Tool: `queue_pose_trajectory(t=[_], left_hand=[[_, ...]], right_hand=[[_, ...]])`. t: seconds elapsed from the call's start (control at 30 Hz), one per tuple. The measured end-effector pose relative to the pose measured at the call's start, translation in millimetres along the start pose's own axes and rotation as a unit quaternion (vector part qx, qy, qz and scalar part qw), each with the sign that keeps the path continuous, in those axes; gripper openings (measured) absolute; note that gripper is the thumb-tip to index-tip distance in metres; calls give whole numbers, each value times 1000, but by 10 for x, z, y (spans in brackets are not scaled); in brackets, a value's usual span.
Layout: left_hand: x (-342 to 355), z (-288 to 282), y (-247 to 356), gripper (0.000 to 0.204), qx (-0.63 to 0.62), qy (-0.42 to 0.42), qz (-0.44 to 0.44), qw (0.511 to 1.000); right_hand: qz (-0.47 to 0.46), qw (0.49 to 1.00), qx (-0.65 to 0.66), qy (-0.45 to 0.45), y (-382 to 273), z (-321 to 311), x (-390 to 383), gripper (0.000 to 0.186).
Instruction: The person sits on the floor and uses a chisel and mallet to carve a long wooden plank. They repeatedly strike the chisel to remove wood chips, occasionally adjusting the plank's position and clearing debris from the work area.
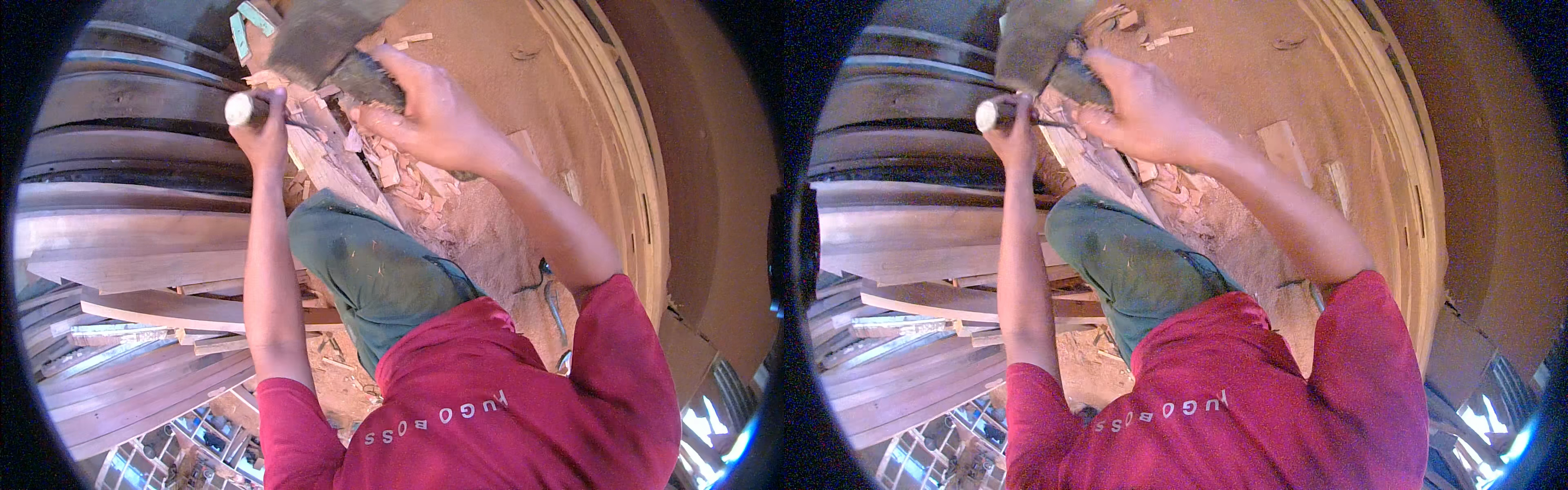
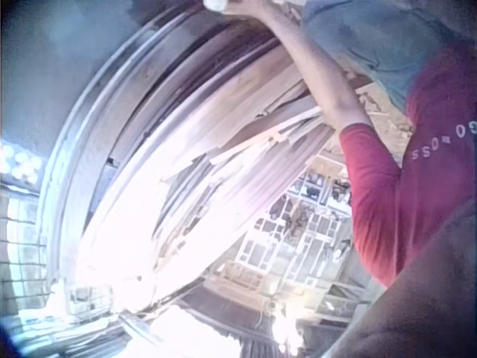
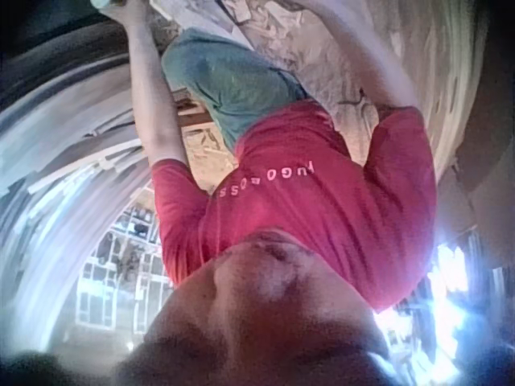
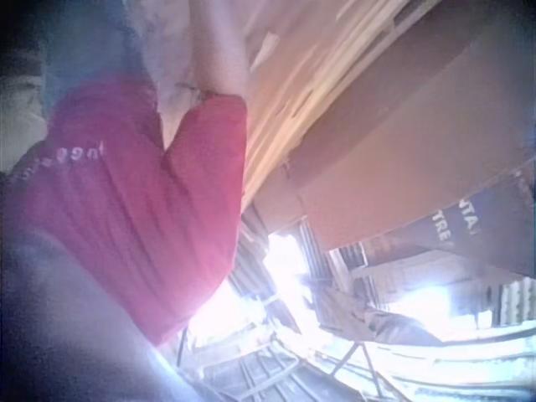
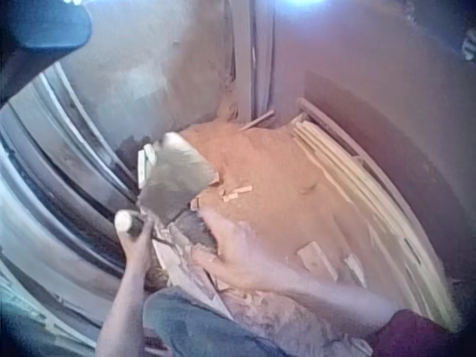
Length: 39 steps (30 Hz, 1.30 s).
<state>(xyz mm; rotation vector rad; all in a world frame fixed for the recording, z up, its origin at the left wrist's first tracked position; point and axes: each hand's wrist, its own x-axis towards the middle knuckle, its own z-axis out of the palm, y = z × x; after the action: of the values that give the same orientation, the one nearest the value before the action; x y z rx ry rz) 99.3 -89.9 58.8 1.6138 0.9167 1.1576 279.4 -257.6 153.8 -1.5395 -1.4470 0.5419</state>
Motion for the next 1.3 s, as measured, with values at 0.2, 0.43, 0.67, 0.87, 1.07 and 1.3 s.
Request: queue_pose_trajectory(t=[0.2, 0.43, 0.67, 0.87, 1.07, 1.3], left_hand=[[85, -7, -73, 17, -10, -51, -42, 998], [0, 32, -369, 23, 74, -103, -40, 991], [-29, 51, -307, 23, 96, -148, -12, 984], [-223, 24, -370, 24, 120, -122, 16, 985], [-275, 57, -375, 17, 45, -136, 1, 990], [-349, -55, -513, 29, 60, -147, -57, 986]], right_hand=[[252, 953, -146, -88, 264, 53, -362, 46], [296, 942, -91, -134, 469, 257, -699, 49], [196, 977, -49, -71, 466, 207, -525, 48], [38, 999, 27, 25, -47, 36, -63, 45], [-29, 996, -82, -23, -65, 213, 90, 40], [-13, 999, -22, -29, -136, 168, -67, 39]])
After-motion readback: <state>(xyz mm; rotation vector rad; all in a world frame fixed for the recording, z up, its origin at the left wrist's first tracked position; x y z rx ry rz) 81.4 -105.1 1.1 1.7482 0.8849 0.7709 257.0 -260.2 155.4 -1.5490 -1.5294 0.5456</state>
